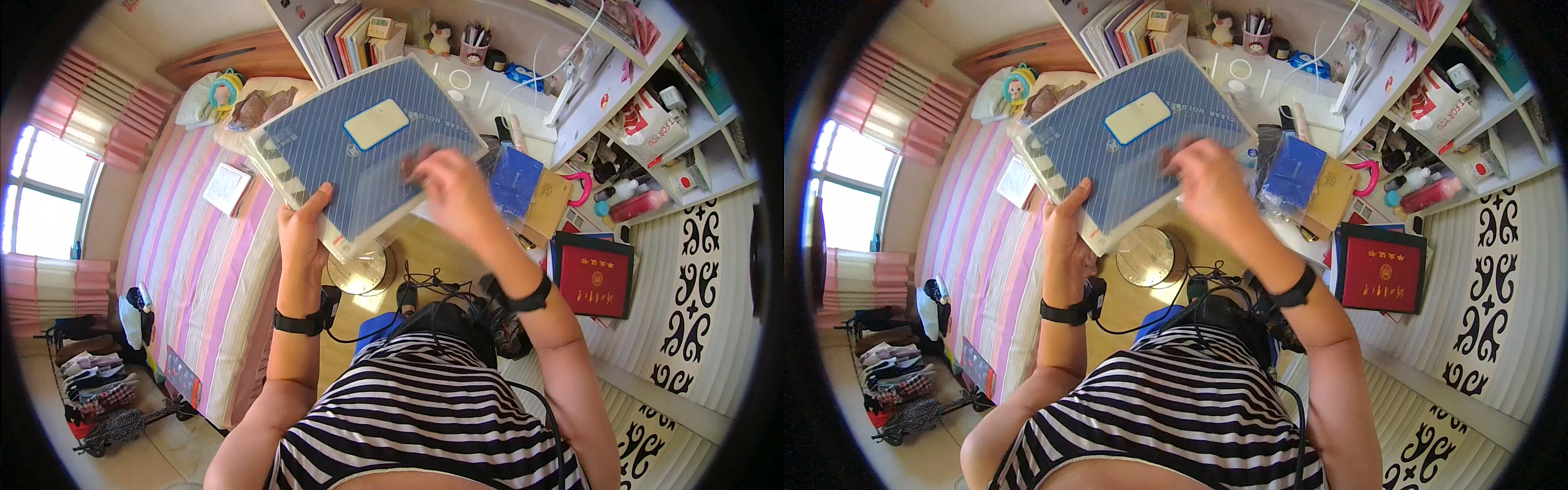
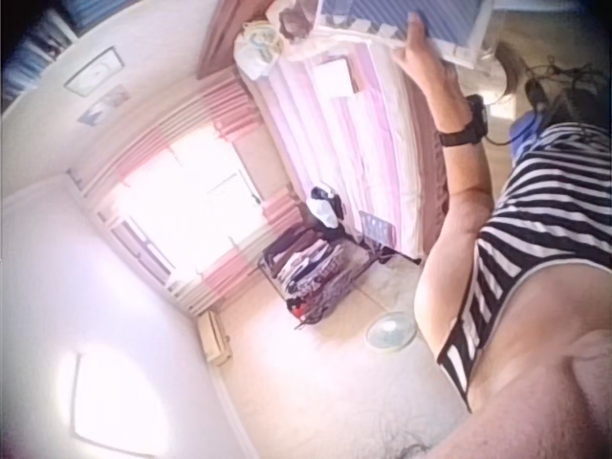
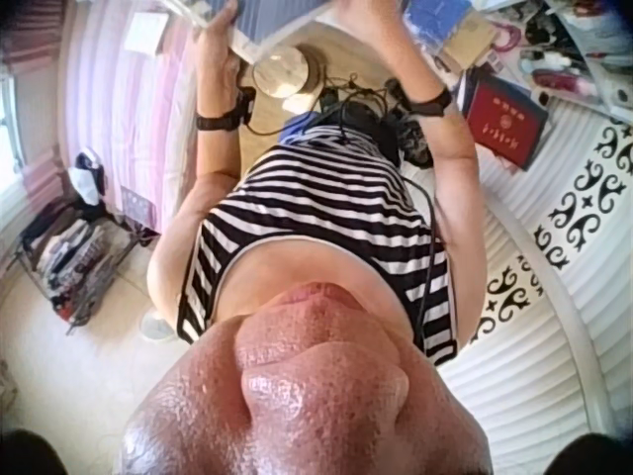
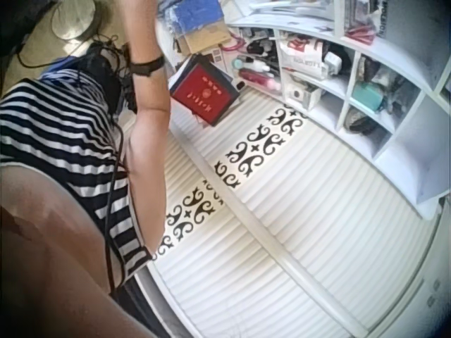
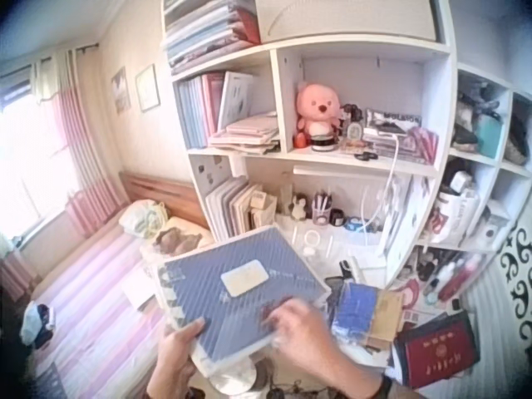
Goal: The person wipes a shelf with a cloth, cleans a metal plate and a notebook, and then rearranges various items including containers, a rolling object, and several folders back onto the shelves.
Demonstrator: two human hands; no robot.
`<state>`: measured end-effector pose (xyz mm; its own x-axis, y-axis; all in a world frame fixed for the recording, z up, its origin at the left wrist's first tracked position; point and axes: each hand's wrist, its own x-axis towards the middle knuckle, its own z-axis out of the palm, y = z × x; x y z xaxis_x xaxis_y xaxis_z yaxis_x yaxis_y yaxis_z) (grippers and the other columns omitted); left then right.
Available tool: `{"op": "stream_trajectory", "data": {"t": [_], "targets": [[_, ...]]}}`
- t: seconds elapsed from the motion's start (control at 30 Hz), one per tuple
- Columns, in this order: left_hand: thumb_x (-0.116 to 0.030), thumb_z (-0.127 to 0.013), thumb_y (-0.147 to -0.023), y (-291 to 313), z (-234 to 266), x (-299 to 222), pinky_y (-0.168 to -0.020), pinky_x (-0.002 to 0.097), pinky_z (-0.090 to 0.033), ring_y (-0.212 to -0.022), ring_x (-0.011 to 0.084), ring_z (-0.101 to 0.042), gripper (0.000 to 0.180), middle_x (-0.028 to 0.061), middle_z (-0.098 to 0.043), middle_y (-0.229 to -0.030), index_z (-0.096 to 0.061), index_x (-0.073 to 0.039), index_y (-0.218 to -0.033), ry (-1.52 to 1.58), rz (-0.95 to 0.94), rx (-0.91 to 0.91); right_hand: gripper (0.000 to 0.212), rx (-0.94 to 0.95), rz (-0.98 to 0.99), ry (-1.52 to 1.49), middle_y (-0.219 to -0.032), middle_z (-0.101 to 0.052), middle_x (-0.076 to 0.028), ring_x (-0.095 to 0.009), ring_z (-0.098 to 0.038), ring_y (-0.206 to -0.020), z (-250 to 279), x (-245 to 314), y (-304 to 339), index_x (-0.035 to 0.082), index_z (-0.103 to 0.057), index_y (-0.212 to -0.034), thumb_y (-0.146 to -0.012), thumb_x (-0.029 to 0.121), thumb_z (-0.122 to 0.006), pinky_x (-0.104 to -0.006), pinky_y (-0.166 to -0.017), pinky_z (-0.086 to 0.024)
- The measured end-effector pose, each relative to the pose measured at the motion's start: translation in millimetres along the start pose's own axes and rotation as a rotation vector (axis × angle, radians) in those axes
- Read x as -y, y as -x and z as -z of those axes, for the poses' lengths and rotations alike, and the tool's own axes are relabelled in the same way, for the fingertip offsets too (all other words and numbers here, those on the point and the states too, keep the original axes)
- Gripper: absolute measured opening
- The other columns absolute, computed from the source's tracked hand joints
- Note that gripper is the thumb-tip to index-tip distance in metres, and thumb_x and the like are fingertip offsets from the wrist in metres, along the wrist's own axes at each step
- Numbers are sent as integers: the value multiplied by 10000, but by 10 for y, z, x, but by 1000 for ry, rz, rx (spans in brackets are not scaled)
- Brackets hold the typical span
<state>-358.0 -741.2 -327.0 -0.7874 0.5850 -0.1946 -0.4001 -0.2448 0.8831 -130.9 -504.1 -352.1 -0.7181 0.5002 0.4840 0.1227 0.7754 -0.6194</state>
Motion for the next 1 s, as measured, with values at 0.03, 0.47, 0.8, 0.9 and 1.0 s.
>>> {"op": "stream_trajectory", "data": {"t": [0.03, 0.47, 0.8, 0.9, 1.0], "targets": [[26, -885, -1197, -17, 43, 30, -1003, 477, -816, -1176, 317, -959, 428, 219, -917, -1414, -777, 111, -1602, 6, 17, -18, 323, 20, 86, -68, -1441, -840, -196, -471, -837, -1354, -110, 354, 110, 80, -919, -1364, -1094, -74, -832, -586, -1192, -692], [46, -898, -1182, 17, 563, -267, -1114, 575, -836, -1259, 412, -964, 589, 284, -891, -1523, -697, 131, -1729, 61, 31, -119, 275, -65, 62, 168, -1504, -845, -229, -518, -805, -1411, -78, -1004, -234, 48, -863, -1367, -1126, -70, -803, -608, -1225, -667], [-78, -883, -1255, 16, 1004, -616, -1028, 556, -877, -1202, 414, -992, 532, 285, -926, -1510, -719, 126, -1718, 60, 137, -170, 252, 277, -313, 195, -1347, -899, -223, -495, -883, -1273, -1015, -2466, 652, 79, -918, -1383, -1152, 74, -816, -609, -1128, -712], [-135, -882, -1285, -94, 1049, -619, -987, 526, -890, -1175, 407, -1002, 515, 281, -944, -1499, -735, 123, -1707, 25, 193, -159, 283, 362, -330, 220, -1446, -888, -216, -489, -880, -1322, -1098, -2517, 821, 93, -912, -1443, -1175, 142, -837, -608, -1153, -716], [-172, -882, -1304, -155, 963, -669, -956, 505, -900, -1156, 401, -1010, 513, 278, -956, -1484, -743, 120, -1702, -18, 225, -112, 327, 416, -332, 188, -1544, -878, -208, -483, -878, -1370, -1130, -2378, 807, 107, -906, -1504, -1197, 210, -858, -607, -1178, -720]]}}
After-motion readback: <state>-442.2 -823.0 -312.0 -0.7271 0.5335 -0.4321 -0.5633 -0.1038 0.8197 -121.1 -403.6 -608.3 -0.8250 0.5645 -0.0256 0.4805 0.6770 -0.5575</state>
